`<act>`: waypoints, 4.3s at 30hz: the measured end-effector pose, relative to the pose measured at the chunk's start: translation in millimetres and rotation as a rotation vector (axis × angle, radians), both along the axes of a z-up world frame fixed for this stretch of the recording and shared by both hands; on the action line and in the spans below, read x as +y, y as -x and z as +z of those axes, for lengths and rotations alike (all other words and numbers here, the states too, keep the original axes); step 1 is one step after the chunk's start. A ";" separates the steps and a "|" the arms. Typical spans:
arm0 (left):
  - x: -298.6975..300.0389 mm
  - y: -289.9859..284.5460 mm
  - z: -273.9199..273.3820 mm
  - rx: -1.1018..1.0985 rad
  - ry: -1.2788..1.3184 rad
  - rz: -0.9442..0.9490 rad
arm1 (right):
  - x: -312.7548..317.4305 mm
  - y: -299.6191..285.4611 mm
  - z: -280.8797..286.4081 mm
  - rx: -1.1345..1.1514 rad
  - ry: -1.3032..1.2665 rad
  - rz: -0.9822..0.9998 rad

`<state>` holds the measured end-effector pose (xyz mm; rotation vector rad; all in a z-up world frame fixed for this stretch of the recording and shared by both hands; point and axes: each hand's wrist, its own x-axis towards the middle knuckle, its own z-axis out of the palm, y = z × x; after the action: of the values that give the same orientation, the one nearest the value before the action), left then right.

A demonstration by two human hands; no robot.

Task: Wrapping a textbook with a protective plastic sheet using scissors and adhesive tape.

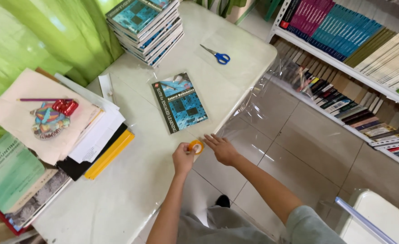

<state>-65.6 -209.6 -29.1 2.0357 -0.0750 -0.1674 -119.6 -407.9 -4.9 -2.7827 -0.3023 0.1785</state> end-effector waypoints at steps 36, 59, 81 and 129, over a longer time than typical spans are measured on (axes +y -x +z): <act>3.8 -1.9 179.4 -0.467 0.037 -0.544 | -6.1 0.3 109.3 0.236 -1.188 -0.315; 20.5 -36.3 237.1 -0.168 0.238 -0.646 | -3.8 -10.4 152.1 0.368 -1.582 -0.309; 38.2 -43.7 269.9 -0.261 0.166 -0.794 | 6.9 -19.4 188.2 0.367 -1.259 -0.227; 6.9 -46.7 196.5 -0.785 0.220 -0.269 | 31.3 -77.3 186.2 0.440 -1.678 -0.658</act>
<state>-18.9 -202.7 167.4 1.7546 -0.8194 0.4631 -42.3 -376.6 181.3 -1.0195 0.4227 0.2086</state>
